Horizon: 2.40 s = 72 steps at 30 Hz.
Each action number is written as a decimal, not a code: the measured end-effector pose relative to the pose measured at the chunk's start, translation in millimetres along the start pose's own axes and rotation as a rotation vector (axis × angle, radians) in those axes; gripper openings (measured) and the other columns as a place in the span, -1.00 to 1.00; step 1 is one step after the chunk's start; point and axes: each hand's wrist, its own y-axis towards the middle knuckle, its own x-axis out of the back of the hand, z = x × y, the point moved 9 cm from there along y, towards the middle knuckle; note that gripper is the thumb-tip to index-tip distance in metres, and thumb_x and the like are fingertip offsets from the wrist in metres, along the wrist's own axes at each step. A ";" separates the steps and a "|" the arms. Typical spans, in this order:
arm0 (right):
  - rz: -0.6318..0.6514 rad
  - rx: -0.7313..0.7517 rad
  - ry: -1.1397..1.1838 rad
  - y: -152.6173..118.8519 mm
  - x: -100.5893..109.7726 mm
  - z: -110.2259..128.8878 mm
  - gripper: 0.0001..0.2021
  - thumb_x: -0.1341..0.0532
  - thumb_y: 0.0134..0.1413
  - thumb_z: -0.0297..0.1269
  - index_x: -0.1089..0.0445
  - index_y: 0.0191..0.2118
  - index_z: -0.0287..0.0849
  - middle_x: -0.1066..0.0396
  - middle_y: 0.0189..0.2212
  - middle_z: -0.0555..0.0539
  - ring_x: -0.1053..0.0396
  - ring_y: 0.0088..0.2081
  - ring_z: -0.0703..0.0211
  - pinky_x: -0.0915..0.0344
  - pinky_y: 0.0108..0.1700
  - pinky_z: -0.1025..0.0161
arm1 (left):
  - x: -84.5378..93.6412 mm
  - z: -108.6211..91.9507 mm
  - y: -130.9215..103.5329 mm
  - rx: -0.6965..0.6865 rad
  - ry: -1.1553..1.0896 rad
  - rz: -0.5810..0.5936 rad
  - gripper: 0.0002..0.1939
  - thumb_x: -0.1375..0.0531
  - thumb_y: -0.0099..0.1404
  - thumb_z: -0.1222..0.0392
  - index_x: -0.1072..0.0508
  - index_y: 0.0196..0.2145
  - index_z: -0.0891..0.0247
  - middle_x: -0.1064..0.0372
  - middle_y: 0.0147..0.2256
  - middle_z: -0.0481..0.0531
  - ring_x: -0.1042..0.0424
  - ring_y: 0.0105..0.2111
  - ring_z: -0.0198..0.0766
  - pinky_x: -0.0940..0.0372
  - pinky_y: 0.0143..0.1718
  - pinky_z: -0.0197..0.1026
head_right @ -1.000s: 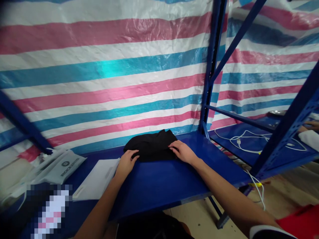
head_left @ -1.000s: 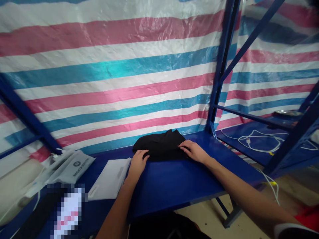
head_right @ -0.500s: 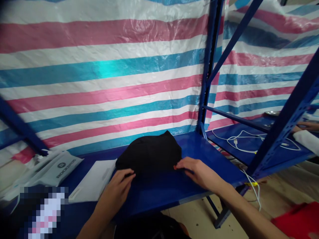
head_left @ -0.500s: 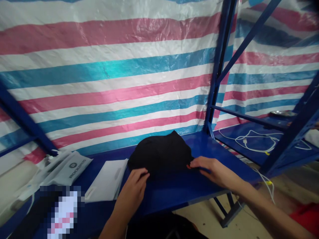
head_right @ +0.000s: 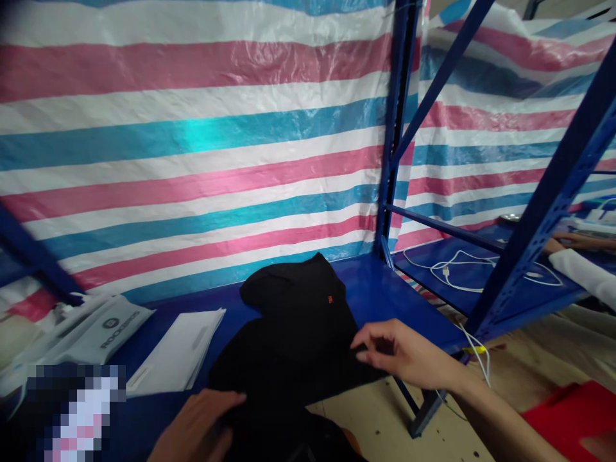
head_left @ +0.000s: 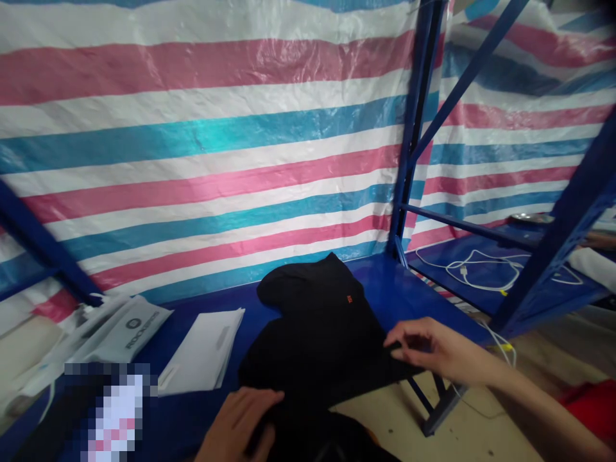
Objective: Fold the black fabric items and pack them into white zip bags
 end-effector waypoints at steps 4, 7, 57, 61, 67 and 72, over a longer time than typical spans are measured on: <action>-0.186 0.096 0.027 47.8 18.8 -6.5 -0.66 -0.24 0.41 0.02 -0.53 0.08 -0.08 -0.57 -0.21 -0.05 -0.52 -0.19 0.07 -0.41 -0.14 0.20 | 6.2 47.0 60.6 0.393 -0.200 0.067 -0.62 -0.21 0.40 0.08 -0.48 0.16 0.04 -0.66 -0.12 -0.01 -0.66 -0.10 -0.07 -0.50 -0.02 -0.07; -0.303 0.137 -0.214 84.3 21.0 -15.6 -0.75 -0.18 0.44 -0.18 -0.53 0.07 -0.07 -0.60 -0.04 -0.12 -0.54 -0.02 -0.03 -0.41 0.07 0.09 | -20.8 77.0 101.7 0.509 -0.269 0.189 -0.58 -0.15 0.40 0.06 -0.43 0.17 0.10 -0.64 -0.19 -0.01 -0.62 -0.12 -0.05 -0.44 0.03 -0.02; 0.190 -0.455 1.324 130.6 -176.5 3.5 -0.57 -0.19 0.03 -0.08 -0.50 -0.04 -0.20 -0.63 -0.23 -0.20 -0.60 -0.16 -0.20 -0.51 -0.03 -0.06 | -88.6 67.3 47.1 1.040 -1.113 -0.432 -0.31 -0.51 0.23 -0.04 -0.32 0.18 0.16 -0.48 0.16 0.24 -0.60 0.04 -0.02 -0.52 0.05 0.00; -0.149 -0.215 0.956 138.0 -140.1 -9.9 -0.34 -0.19 -0.06 -0.30 -0.39 0.25 -0.07 -0.58 0.08 -0.09 -0.51 0.11 -0.09 -0.41 0.19 0.03 | -97.4 67.8 39.9 1.013 -1.043 -0.406 -0.03 -0.48 0.24 -0.05 -0.04 0.42 0.01 -0.34 0.26 0.26 -0.61 0.03 -0.02 -0.51 0.06 0.06; -0.338 0.264 0.146 119.9 -97.2 26.8 -0.27 -0.13 0.12 -0.39 -0.22 0.45 0.03 -0.08 0.51 -0.08 0.04 0.53 -0.10 0.10 0.54 -0.20 | -88.0 55.8 55.5 0.863 -0.667 -0.309 -0.24 -0.38 0.29 -0.07 -0.22 0.31 0.18 -0.45 0.03 0.19 -0.56 0.01 0.05 -0.43 0.11 0.15; -0.119 0.666 -0.251 65.3 -119.0 78.8 -0.50 -0.19 0.31 -0.37 -0.41 0.32 0.04 -0.37 0.31 -0.17 -0.12 0.44 -0.17 -0.05 0.48 -0.26 | -82.3 42.6 64.2 0.806 -0.325 -0.147 -0.45 -0.22 0.45 -0.03 -0.28 0.30 0.18 -0.50 0.02 0.25 -0.53 0.09 0.21 -0.40 0.08 0.19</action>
